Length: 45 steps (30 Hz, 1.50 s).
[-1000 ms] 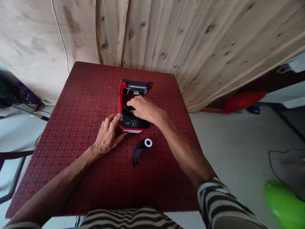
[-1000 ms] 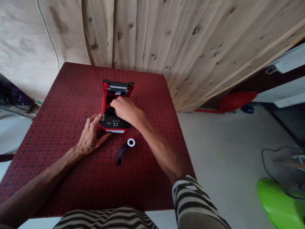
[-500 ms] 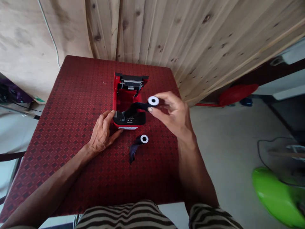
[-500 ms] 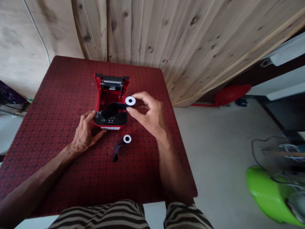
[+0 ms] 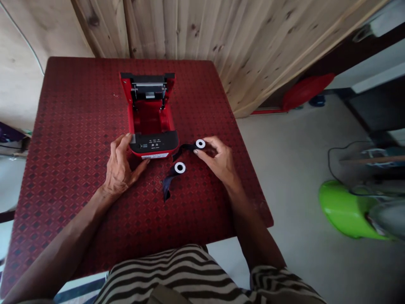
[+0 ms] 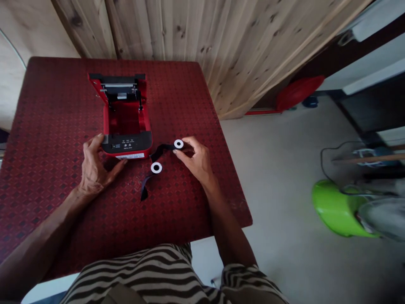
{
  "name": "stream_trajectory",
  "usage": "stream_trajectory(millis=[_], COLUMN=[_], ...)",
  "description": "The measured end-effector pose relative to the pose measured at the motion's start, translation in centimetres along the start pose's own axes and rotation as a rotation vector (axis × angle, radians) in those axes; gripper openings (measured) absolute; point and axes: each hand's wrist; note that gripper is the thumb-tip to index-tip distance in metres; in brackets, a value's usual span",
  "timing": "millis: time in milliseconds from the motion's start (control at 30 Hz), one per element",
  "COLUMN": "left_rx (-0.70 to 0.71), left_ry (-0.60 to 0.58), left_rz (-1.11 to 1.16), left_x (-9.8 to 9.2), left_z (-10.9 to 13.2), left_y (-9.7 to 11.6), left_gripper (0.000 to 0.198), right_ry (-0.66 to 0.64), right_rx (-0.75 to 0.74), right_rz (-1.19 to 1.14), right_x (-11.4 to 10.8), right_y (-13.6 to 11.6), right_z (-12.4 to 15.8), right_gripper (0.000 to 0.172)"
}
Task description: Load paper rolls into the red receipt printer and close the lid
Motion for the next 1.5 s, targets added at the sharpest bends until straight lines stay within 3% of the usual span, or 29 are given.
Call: stream_trajectory(millis=[100, 167, 267, 333, 400, 467, 533, 600, 700, 800, 900, 1000, 1100, 1233, 1500], left_rx=[0.004, 0.003, -0.008, -0.015, -0.018, -0.013, -0.009, -0.016, -0.031, -0.021, -0.025, -0.049, -0.053, -0.029, -0.035], left_ry=[-0.003, -0.001, -0.019, -0.035, -0.039, -0.028, -0.018, -0.018, -0.030, -0.030, -0.022, -0.024, -0.019, -0.010, -0.006], left_rz=[0.006, 0.010, 0.019, 0.031, 0.037, 0.033, 0.031, 0.034, 0.028, 0.019, 0.038, 0.062, 0.063, 0.066, 0.080], left_x=[0.0, 0.0, 0.1, 0.1, 0.0, 0.0, 0.0, 0.0, 0.1, 0.2, 0.1, -0.1, -0.1, -0.1, 0.0], left_z=[0.0, 0.0, 0.0, 0.0, 0.0, 0.0, 0.1, 0.2, 0.4, 0.5, 0.5, 0.5, 0.5, 0.4, 0.5], left_y=[-0.1, -0.1, -0.2, -0.3, -0.3, -0.2, -0.2, -0.2, -0.3, -0.3, 0.0, 0.3, 0.5, 0.5, 0.4], left_gripper=[0.095, 0.095, 0.097, 0.100, 0.101, 0.099, 0.097, 0.096, 0.095, 0.094, 0.091, 0.088, 0.086, 0.085, 0.088], right_ry=[0.019, 0.112, 0.207, 0.076, -0.089, -0.153, -0.158, -0.170, -0.214, -0.203, -0.138, -0.203, -0.302, -0.358, -0.486], right_rx=[-0.025, -0.008, 0.042, 0.015, -0.073, -0.151, -0.184, -0.187, -0.233, -0.399, -0.560, -0.641, -0.625, -0.591, -0.493], right_rz=[0.058, 0.094, 0.128, 0.084, 0.033, 0.010, -0.008, -0.020, 0.017, 0.139, 0.322, 0.433, 0.604, 0.749, 0.861], right_x=[-0.6, -1.4, -1.9, -1.4, 0.0, 1.5, 2.6, 2.4, -0.3, -3.8, -4.7, -2.4, 0.8, 3.1, 4.3], right_y=[-0.1, -0.6, -2.0, -3.0, -3.6, -3.8, -3.8, -4.2, -6.4, -9.9, -13.0, -14.7, -15.1, -15.4, -17.0], right_z=[0.7, 2.1, 4.8, 6.1, 6.5, 6.2, 5.7, 5.4, 4.9, 3.0, -1.1, -5.7, -8.5, -9.6, -11.0], right_gripper=[0.041, 0.049, 0.024, 0.018, 0.032, 0.041, 0.035, 0.028, 0.031, 0.031, 0.025, 0.029, 0.026, 0.028, 0.033])
Point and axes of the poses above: each hand's wrist, its own z-axis away from the middle knuckle, its own x-axis out of the palm, y = z × x, and after that the axes turned 12 degrees about z, right-handed
